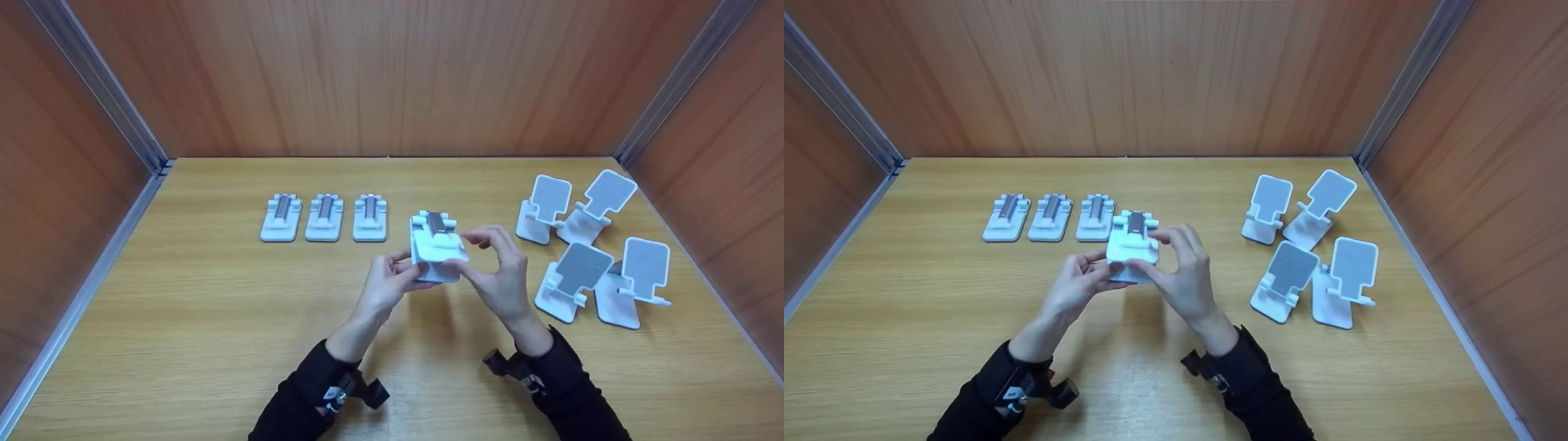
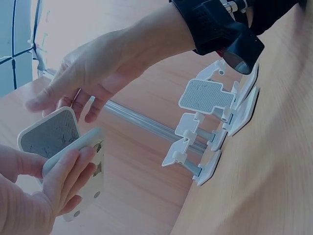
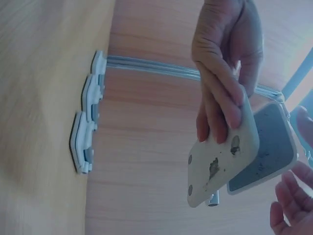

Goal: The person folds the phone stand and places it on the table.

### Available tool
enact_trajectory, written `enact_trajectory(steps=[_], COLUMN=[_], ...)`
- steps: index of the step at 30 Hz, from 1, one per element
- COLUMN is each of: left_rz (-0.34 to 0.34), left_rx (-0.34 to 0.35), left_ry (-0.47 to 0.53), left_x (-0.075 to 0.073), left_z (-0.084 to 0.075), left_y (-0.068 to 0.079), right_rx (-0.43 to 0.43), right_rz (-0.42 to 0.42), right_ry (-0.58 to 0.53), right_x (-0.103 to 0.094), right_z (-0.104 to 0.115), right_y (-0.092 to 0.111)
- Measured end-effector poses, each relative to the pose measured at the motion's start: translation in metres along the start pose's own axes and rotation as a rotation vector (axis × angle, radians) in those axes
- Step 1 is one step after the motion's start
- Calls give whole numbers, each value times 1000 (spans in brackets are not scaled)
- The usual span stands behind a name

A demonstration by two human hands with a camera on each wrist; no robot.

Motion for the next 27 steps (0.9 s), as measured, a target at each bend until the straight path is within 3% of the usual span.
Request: enact_trajectory(steps=[2, 5, 10, 13, 20, 27], left_rz=[3, 3, -21, -21, -32, -26], left_rx=[8, 23, 20, 21, 5, 15], left_ry=[-1, 2, -7, -11, -22, -38], left_x=[0, 1, -1, -2, -3, -3], left_z=[-1, -3, -5, -6, -6, -5], left_y=[0, 1, 2, 3, 3, 2], right_rx=[84, 283, 676, 845, 998, 1031], right_rz=[-26, -29, 83, 166, 327, 381], right_ry=[-54, -168, -389, -495, -660, -767], right_x=[-3, -4, 6, 13, 25, 29], right_z=[-5, -20, -47, -57, -60, -58], right_y=[-2, -3, 5, 13, 24, 27])
Point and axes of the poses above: each hand's wrist, its own y-axis away from the middle knuckle, its own x-axis out of the palm, z = x × y, the point moved 8 cm from there along -y, towards the middle knuckle, and after that the axes turned 13 degrees about -y, right-handed, at the moved point
